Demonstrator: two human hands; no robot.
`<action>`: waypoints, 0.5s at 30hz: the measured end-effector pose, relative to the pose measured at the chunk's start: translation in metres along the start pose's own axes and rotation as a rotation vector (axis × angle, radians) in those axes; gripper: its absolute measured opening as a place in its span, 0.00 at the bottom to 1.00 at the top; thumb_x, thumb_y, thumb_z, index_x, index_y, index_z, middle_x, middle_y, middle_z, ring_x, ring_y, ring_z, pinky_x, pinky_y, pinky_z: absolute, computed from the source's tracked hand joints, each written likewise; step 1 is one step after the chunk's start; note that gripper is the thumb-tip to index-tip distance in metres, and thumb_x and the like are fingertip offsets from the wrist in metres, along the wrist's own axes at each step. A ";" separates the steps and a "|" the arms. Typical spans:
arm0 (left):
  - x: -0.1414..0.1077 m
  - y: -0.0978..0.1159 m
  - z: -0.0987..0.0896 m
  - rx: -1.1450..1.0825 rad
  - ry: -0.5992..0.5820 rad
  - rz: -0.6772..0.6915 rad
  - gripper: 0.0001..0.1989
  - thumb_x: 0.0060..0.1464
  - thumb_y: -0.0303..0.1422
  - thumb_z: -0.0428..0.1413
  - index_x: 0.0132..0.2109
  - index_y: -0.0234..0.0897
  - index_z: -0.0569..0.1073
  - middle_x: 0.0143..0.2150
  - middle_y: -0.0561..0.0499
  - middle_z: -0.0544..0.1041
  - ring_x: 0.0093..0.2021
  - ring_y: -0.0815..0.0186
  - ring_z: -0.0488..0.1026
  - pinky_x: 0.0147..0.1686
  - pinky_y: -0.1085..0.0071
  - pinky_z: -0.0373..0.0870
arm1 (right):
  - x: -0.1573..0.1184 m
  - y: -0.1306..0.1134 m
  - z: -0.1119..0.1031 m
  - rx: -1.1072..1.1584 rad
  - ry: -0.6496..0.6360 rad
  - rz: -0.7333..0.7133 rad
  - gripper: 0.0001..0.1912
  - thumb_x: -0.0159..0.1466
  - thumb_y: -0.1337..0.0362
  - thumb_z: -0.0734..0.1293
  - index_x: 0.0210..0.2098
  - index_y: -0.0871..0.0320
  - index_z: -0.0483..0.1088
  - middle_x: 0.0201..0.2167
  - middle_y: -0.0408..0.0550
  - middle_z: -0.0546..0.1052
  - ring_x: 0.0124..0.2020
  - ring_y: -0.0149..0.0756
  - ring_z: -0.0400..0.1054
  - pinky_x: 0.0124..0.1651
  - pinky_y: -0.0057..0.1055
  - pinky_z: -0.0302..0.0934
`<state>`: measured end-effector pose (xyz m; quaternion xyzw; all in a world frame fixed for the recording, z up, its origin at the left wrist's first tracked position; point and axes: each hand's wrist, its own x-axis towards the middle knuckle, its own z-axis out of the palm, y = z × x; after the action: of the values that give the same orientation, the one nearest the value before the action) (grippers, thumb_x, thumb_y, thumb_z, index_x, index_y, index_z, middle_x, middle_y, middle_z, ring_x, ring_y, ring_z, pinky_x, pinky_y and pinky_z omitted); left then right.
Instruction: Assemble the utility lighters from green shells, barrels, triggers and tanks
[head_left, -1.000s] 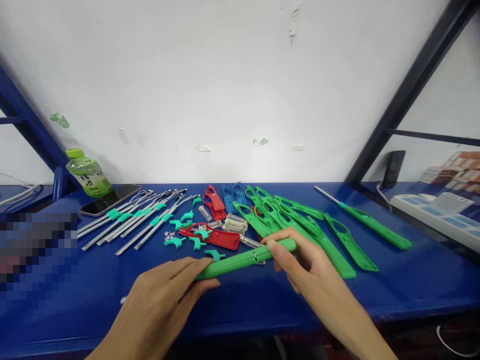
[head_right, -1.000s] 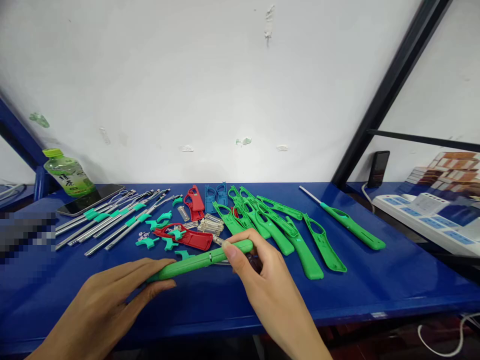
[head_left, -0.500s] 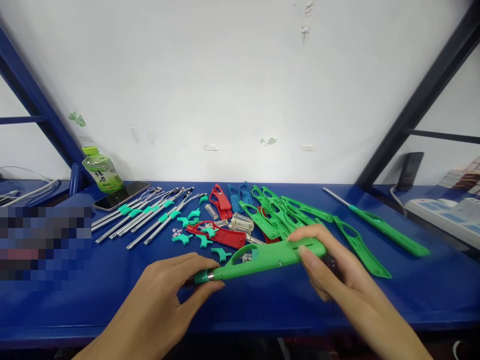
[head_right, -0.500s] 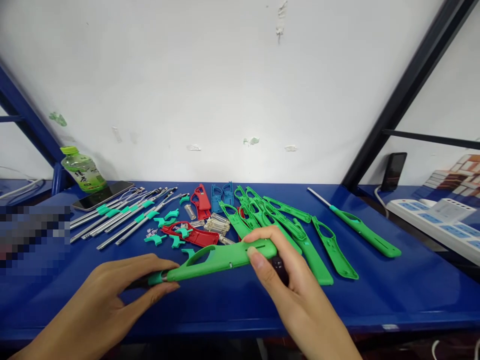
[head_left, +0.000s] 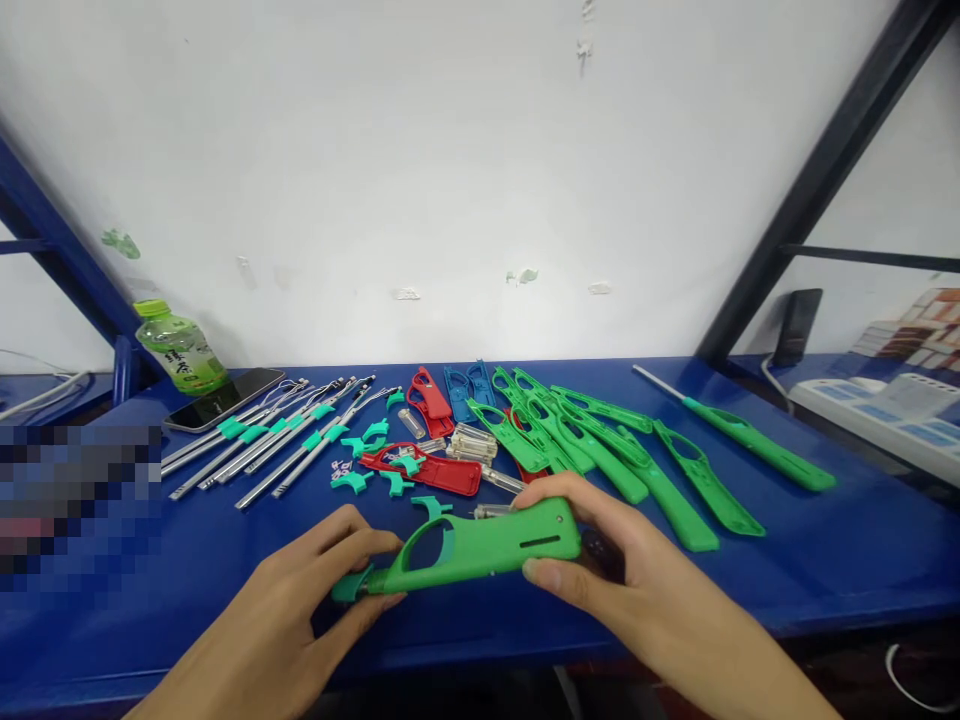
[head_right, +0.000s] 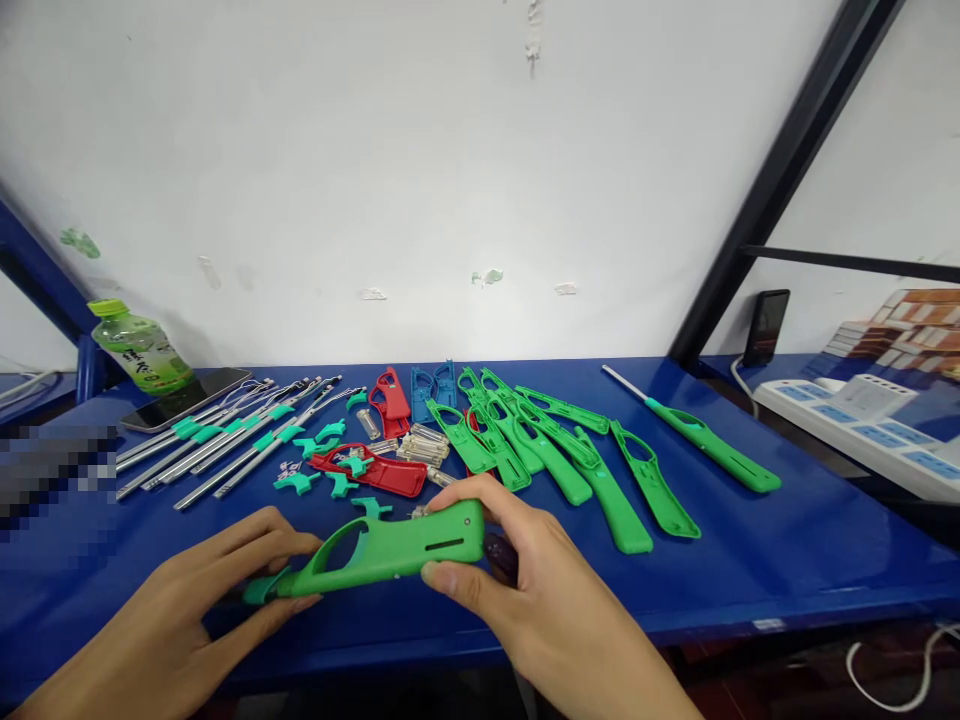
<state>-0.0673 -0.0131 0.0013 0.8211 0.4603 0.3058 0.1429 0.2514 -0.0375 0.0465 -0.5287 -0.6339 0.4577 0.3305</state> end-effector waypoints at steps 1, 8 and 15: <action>0.000 0.000 0.000 -0.011 -0.003 0.009 0.12 0.71 0.49 0.62 0.53 0.53 0.85 0.44 0.54 0.83 0.39 0.66 0.83 0.39 0.77 0.79 | 0.001 -0.001 0.002 0.005 0.001 -0.002 0.15 0.69 0.51 0.74 0.54 0.42 0.77 0.49 0.39 0.80 0.51 0.40 0.72 0.49 0.29 0.67; 0.001 0.010 0.005 0.040 0.009 0.021 0.21 0.69 0.50 0.64 0.65 0.58 0.81 0.57 0.55 0.86 0.53 0.61 0.87 0.54 0.74 0.82 | 0.003 0.008 0.007 -0.072 -0.047 0.056 0.17 0.70 0.51 0.72 0.57 0.39 0.75 0.57 0.37 0.81 0.59 0.44 0.72 0.59 0.34 0.63; -0.001 0.008 0.019 -0.074 0.050 -0.031 0.13 0.66 0.43 0.67 0.56 0.54 0.85 0.52 0.54 0.86 0.47 0.61 0.86 0.50 0.73 0.83 | -0.003 0.023 0.014 -0.343 -0.098 0.107 0.16 0.72 0.53 0.70 0.58 0.39 0.75 0.52 0.40 0.84 0.55 0.47 0.75 0.55 0.36 0.64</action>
<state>-0.0498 -0.0176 -0.0096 0.8000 0.4649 0.3406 0.1667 0.2477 -0.0429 0.0204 -0.5872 -0.6890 0.3851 0.1793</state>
